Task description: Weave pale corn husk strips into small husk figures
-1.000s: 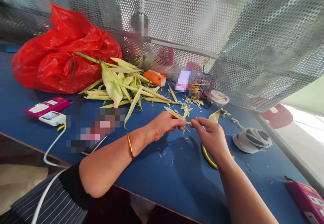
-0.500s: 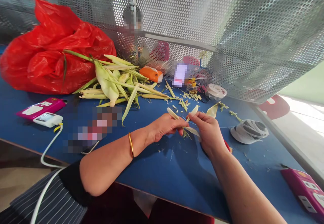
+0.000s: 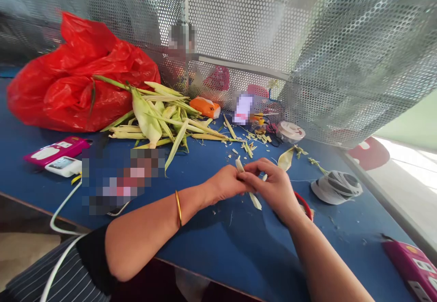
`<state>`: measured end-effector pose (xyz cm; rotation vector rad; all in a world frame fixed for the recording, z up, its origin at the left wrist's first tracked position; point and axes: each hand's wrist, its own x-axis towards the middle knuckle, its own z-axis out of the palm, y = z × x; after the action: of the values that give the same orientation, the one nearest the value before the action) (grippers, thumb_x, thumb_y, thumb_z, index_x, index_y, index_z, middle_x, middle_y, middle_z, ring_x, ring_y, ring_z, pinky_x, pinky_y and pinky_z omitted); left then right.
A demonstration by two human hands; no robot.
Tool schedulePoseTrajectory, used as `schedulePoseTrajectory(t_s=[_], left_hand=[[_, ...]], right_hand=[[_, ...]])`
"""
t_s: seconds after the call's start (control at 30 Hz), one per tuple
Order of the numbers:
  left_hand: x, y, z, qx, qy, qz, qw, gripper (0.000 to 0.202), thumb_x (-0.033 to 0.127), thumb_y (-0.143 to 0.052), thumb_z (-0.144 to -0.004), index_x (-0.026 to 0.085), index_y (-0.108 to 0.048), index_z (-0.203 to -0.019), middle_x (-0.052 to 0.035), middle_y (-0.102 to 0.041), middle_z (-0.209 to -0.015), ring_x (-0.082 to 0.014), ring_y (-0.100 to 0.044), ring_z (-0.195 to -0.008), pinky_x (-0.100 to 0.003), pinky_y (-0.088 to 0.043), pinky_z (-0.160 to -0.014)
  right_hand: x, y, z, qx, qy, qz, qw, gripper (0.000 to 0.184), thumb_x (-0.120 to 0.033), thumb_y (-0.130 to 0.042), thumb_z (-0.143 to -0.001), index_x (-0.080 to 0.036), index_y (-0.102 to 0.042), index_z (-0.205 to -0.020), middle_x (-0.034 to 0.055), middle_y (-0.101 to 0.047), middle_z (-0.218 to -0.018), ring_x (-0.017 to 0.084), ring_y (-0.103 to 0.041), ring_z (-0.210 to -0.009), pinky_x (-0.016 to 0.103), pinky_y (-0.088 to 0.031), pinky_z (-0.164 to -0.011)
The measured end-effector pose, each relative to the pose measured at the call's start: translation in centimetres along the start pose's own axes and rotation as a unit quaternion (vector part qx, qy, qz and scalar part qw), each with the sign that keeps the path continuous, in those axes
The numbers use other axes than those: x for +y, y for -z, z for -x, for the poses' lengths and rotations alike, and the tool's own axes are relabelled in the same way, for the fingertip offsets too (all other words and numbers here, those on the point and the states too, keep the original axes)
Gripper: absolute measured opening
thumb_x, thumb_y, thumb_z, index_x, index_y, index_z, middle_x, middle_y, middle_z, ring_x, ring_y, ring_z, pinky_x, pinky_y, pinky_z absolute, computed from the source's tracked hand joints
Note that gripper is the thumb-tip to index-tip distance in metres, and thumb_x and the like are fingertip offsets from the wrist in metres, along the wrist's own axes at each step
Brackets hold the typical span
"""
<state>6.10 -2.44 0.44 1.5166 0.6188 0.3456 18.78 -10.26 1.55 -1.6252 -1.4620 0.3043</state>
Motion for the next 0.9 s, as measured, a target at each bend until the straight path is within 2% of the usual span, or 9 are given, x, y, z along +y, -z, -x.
schedulePoseTrajectory(t_s=[0.1,0.2,0.5,0.67,0.8,0.9], left_hand=[[-0.3,-0.3,0.0,-0.006,0.001,-0.031,0.999,0.023,0.017,-0.063,-0.069,0.017,-0.056,-0.048,0.0056,-0.047,-0.045,-0.0088,-0.042,-0.051,-0.024,-0.031,-0.055],[-0.38,-0.33,0.05,-0.036,0.005,-0.041,0.998,0.026,0.025,-0.059,-0.076,0.017,-0.06,-0.051,0.0035,-0.053,-0.047,-0.0086,-0.043,-0.048,-0.024,-0.031,-0.053],[0.07,-0.09,0.42,-0.079,0.017,-0.053,0.995,0.022,0.027,-0.063,-0.075,0.017,-0.065,-0.055,0.0038,-0.052,-0.046,-0.0078,-0.04,-0.044,-0.024,-0.03,-0.049],[-0.14,0.08,0.28,-0.069,0.014,-0.034,0.997,0.023,0.035,-0.067,-0.076,0.016,-0.066,-0.062,0.0031,-0.055,-0.051,-0.0076,-0.041,-0.045,-0.023,-0.029,-0.048],[-0.17,0.17,0.2,-0.071,0.022,0.02,0.997,0.024,0.034,-0.06,-0.081,0.015,-0.071,-0.073,0.0015,-0.057,-0.054,-0.0084,-0.044,-0.05,-0.023,-0.033,-0.052],[-0.16,0.05,0.27,-0.091,0.02,0.014,0.996,0.023,0.032,-0.061,-0.08,0.015,-0.07,-0.067,0.0016,-0.055,-0.053,-0.0082,-0.043,-0.05,-0.023,-0.033,-0.053]], right_hand=[[-0.18,-0.83,0.22,-0.006,-0.068,-0.072,0.995,0.016,-0.035,-0.07,-0.074,-0.02,-0.067,-0.069,-0.0008,-0.063,-0.064,0.014,-0.056,-0.057,0.028,-0.042,-0.055],[-0.25,-0.84,0.3,0.01,-0.119,-0.111,0.987,0.016,-0.034,-0.069,-0.075,-0.019,-0.065,-0.07,-0.0024,-0.061,-0.057,0.012,-0.05,-0.048,0.026,-0.038,-0.049],[-0.35,-1.01,0.29,0.095,-0.117,-0.123,0.981,0.016,-0.034,-0.07,-0.071,-0.019,-0.065,-0.068,-0.0028,-0.057,-0.055,0.011,-0.047,-0.05,0.024,-0.037,-0.047],[-0.55,-0.65,0.19,0.059,-0.137,-0.186,0.971,0.018,-0.036,-0.07,-0.073,-0.019,-0.062,-0.07,-0.0034,-0.058,-0.055,0.01,-0.048,-0.045,0.022,-0.038,-0.042],[-0.69,-0.3,0.18,0.054,-0.155,-0.229,0.959,0.021,-0.037,-0.071,-0.074,-0.019,-0.061,-0.07,-0.0036,-0.06,-0.057,0.008,-0.048,-0.041,0.022,-0.039,-0.039],[-0.6,-0.58,0.29,0.065,-0.153,-0.214,0.962,0.02,-0.036,-0.071,-0.074,-0.019,-0.061,-0.07,-0.0044,-0.058,-0.055,0.008,-0.045,-0.039,0.021,-0.035,-0.036]])
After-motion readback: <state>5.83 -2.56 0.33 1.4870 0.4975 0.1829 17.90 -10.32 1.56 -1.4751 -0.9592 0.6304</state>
